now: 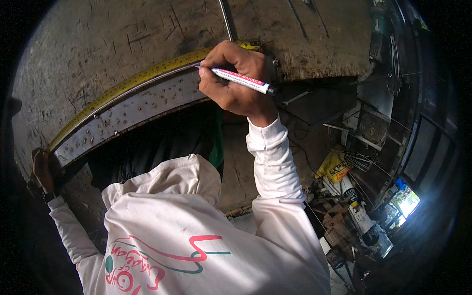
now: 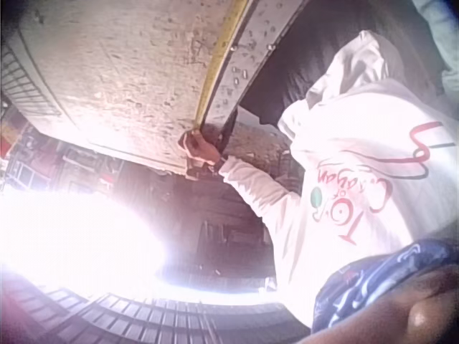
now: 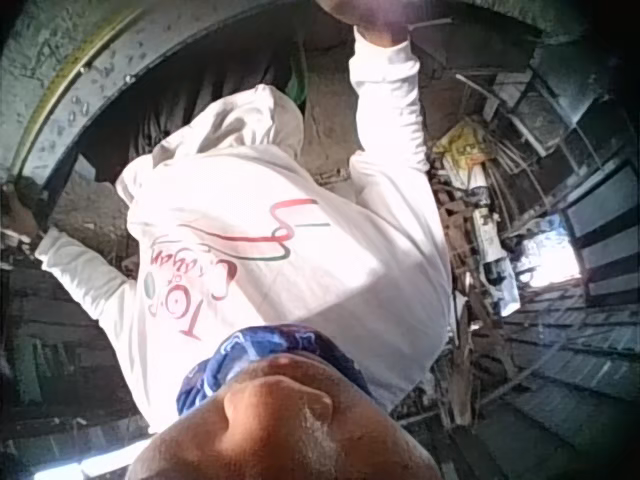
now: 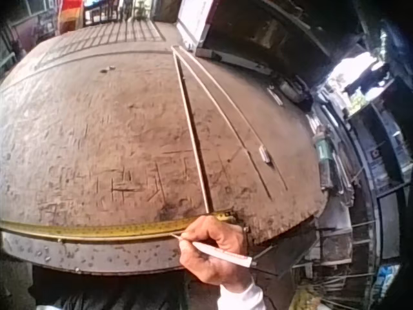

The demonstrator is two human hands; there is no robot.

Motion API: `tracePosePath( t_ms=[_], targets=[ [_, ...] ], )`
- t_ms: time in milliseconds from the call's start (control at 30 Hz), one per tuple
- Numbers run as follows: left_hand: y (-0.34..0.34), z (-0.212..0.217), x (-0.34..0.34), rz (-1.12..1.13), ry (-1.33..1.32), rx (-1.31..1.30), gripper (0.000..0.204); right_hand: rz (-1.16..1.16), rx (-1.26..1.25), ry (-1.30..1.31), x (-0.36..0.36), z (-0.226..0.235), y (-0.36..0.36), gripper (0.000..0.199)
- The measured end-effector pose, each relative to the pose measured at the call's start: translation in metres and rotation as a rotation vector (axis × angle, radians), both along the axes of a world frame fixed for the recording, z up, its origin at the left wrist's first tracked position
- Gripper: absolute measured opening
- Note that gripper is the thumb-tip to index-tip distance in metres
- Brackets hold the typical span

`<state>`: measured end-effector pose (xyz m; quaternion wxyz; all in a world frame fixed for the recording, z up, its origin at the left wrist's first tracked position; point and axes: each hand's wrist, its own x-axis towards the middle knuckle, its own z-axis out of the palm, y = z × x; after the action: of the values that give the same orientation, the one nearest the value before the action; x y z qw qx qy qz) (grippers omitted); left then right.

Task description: The person measures a curved metal sheet with a yellow tape measure and marks points along the curve using a white marker. They repeatedly reposition the tape and mark multiple locations on the sheet's surface.

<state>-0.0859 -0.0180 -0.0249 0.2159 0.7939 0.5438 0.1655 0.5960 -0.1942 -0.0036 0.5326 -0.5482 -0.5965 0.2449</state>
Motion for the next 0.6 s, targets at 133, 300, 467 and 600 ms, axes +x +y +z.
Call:
tracePosePath(
  t_ms=[133,300,467,600],
  targets=[
    [0.000,0.001,0.004,0.001,-0.013,-0.002,0.014,0.017,0.000,-0.006,0.001,0.001,0.000,0.011],
    [0.002,0.003,0.003,0.015,0.005,0.004,0.014,0.024,-0.005,-0.020,0.002,0.001,-0.001,0.010],
    [0.000,0.000,0.008,-0.046,0.061,0.052,0.014,-0.010,0.061,0.494,0.017,-0.003,-0.012,0.014],
    [-0.002,0.004,0.003,0.035,0.053,0.027,0.016,-0.189,0.109,0.654,0.038,0.006,-0.023,0.024]
  ],
)
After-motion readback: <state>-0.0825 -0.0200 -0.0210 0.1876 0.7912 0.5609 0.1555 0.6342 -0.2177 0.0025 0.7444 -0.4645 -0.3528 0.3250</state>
